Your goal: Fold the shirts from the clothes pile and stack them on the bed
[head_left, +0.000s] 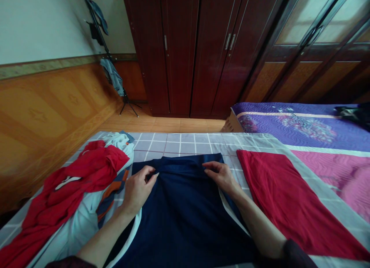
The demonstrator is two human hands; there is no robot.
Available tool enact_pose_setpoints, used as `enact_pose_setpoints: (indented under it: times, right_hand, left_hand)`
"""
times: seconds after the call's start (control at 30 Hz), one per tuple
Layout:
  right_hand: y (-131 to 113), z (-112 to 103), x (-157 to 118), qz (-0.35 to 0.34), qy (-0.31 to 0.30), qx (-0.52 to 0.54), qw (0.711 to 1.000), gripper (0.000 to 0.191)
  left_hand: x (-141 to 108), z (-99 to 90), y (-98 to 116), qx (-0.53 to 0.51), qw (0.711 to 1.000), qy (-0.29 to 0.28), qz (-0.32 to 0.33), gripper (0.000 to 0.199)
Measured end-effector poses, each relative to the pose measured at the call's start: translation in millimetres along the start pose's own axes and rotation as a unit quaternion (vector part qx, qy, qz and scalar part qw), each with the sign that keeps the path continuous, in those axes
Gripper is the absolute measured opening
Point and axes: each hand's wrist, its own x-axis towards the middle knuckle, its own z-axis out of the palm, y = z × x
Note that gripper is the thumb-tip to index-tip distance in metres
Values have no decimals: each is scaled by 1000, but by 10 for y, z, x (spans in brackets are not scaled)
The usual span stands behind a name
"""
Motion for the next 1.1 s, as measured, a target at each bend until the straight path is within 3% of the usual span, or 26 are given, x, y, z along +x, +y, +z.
enact_pose_setpoints:
  times: [0.07, 0.17, 0.27, 0.47, 0.57, 0.7, 0.9, 1.0, 1.1]
  right_hand:
    - [-9, -29, -1, 7, 5, -11, 1000, 38]
    - [-49, -135, -21, 26, 12, -41, 999, 32]
    - [-126, -246, -68, 44, 12, -71, 996, 30]
    - [-186, -192, -114, 45, -38, -75, 995, 25]
    - [-145, -123, -81, 37, -43, -45, 997, 20]
    - [-125, -130, -47, 26, -49, 35, 998, 27]
    - [-51, -159, -51, 90, -70, 165, 980, 24]
    - [13, -133, -31, 97, -63, 146, 983, 27]
    - [26, -75, -7, 86, -47, 131, 987, 35]
  left_hand:
    - [35, -19, -63, -43, 995, -85, -38, 29]
    - [93, -35, -177, -135, 962, -197, -129, 48]
    - [125, -67, -234, -164, 948, -214, -170, 58]
    - [112, -139, -144, -184, 923, -302, -150, 47]
    - [99, -131, -108, -176, 926, -304, -141, 44]
    - [106, -122, -86, -219, 932, -259, -131, 39]
    - [144, -149, -120, -265, 946, -172, -68, 28]
    - [143, -125, -163, -279, 932, -200, -114, 30]
    - [132, -89, -175, -276, 919, -243, -139, 44]
